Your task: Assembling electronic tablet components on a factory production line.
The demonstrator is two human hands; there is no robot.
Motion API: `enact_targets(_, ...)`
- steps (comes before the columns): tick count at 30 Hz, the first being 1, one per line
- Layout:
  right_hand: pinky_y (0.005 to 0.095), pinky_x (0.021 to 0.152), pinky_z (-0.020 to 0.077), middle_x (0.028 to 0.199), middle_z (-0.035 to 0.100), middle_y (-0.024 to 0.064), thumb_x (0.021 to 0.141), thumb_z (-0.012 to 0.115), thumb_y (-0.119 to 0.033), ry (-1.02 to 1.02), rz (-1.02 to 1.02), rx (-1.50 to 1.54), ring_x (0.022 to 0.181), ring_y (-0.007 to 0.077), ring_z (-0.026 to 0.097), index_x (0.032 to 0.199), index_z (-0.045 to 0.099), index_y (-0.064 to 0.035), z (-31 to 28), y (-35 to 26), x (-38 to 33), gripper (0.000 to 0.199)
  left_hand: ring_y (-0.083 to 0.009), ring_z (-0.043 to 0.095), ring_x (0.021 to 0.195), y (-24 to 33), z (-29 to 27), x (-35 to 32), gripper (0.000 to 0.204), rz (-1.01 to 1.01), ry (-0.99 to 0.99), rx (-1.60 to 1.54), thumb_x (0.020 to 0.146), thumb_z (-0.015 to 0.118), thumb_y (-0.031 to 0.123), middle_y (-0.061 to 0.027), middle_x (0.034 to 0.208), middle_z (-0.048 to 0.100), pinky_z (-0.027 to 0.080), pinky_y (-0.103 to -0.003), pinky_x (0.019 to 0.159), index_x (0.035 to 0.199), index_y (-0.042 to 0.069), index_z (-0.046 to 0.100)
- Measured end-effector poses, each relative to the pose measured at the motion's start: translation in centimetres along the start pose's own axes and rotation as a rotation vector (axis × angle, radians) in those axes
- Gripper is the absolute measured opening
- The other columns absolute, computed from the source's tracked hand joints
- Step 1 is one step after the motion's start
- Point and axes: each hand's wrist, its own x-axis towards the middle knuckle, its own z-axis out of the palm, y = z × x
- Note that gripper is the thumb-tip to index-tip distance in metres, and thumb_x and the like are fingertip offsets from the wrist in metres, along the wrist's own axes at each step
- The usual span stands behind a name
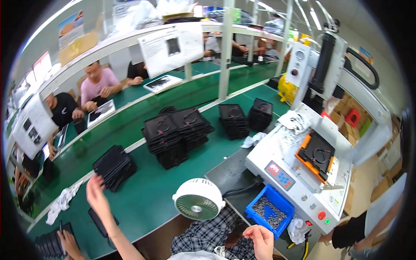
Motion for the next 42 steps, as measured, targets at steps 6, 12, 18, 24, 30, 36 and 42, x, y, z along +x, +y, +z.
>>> enact_targets(6, 0.0253, 0.072, 0.0475, 0.086, 0.065, 0.0114, 0.096, 0.05, -0.015, 0.235, -0.107, -0.062, 0.076, 0.014, 0.06, 0.085, 0.063, 0.0058, -2.6, -1.4, 0.0, 0.027, -0.0194, 0.064, 0.096, 5.8, 29.5, -2.0, 0.025, -0.072, -1.151, -0.567, 0.097, 0.047, 0.011, -0.0133, 0.105, 0.064, 0.051, -0.03, 0.086, 0.113, -0.006, 0.056)
enact_targets(12, 0.028, 0.067, 0.0525, 0.089, 0.066, 0.0113, 0.085, 0.061, -0.005, 0.202, -0.275, -0.961, 0.078, 0.0221, 0.066, 0.095, 0.067, 0.0, -4.1, -5.4, 2.6, 0.013, -0.0424, 0.056, 0.105, 0.7, 51.6, -3.7, 0.031, 0.274, -1.063, 0.459, 0.086, 0.053, 0.015, -0.0294, 0.106, 0.059, 0.046, -0.044, 0.091, 0.106, -0.005, 0.062)
enact_targets(18, 0.0384, 0.08, 0.0512, 0.096, 0.067, 0.0102, 0.077, 0.068, -0.024, 0.0, 0.173, -1.392, 0.091, 0.0282, 0.063, 0.1, 0.069, -0.0109, -7.1, -3.5, 5.2, 0.027, -0.0425, 0.062, 0.095, -2.0, 57.3, -6.3, 0.024, -0.119, -0.829, 0.324, 0.08, 0.057, 0.015, -0.0271, 0.098, 0.064, 0.051, -0.044, 0.083, 0.09, -0.004, 0.068)
enact_targets(24, 0.0361, 0.069, 0.0515, 0.082, 0.066, 0.0104, 0.074, 0.069, -0.018, -0.127, 0.193, -1.373, 0.076, 0.0263, 0.065, 0.085, 0.069, -0.0063, -9.0, -1.5, 8.0, 0.016, -0.0402, 0.052, 0.104, -0.6, 58.5, -6.3, 0.02, -0.118, -0.66, 0.509, 0.081, 0.055, 0.006, -0.0297, 0.114, 0.05, 0.044, -0.043, 0.091, 0.095, -0.007, 0.063)
enact_targets(30, 0.0362, 0.066, 0.051, 0.082, 0.065, 0.0096, 0.077, 0.066, -0.017, -0.152, 0.175, -1.314, 0.075, 0.025, 0.065, 0.082, 0.067, -0.0054, -9.0, -1.5, 8.0, 0.013, -0.0412, 0.063, 0.087, -2.3, 60.7, -5.6, 0.022, -0.142, -0.464, 0.141, 0.085, 0.052, 0.007, -0.0306, 0.091, 0.062, 0.05, -0.046, 0.077, 0.089, -0.014, 0.057)
enact_targets(36, 0.0363, 0.066, 0.051, 0.081, 0.066, 0.0105, 0.079, 0.064, -0.018, -0.114, 0.131, -1.307, 0.073, 0.0267, 0.065, 0.081, 0.066, -0.0029, -9.4, -1.7, 6.6, 0.015, -0.0234, 0.063, 0.084, 2.7, 53.1, -6.2, 0.012, -0.687, -0.795, -0.995, 0.091, 0.055, 0.003, -0.014, 0.088, 0.062, 0.055, -0.037, 0.08, 0.087, -0.008, 0.058)
enact_targets(42, 0.0214, 0.06, 0.0518, 0.07, 0.067, 0.0042, 0.072, 0.072, -0.006, 0.096, -0.069, -0.81, 0.063, 0.0078, 0.064, 0.074, 0.064, -0.0001, -9.0, -3.2, 6.0, 0.011, -0.0239, 0.06, 0.099, 5.0, 38.3, -4.8, 0.013, -1.017, -1.182, -1.163, 0.086, 0.055, -0.008, -0.0157, 0.105, 0.061, 0.047, -0.036, 0.097, 0.099, -0.009, 0.058)
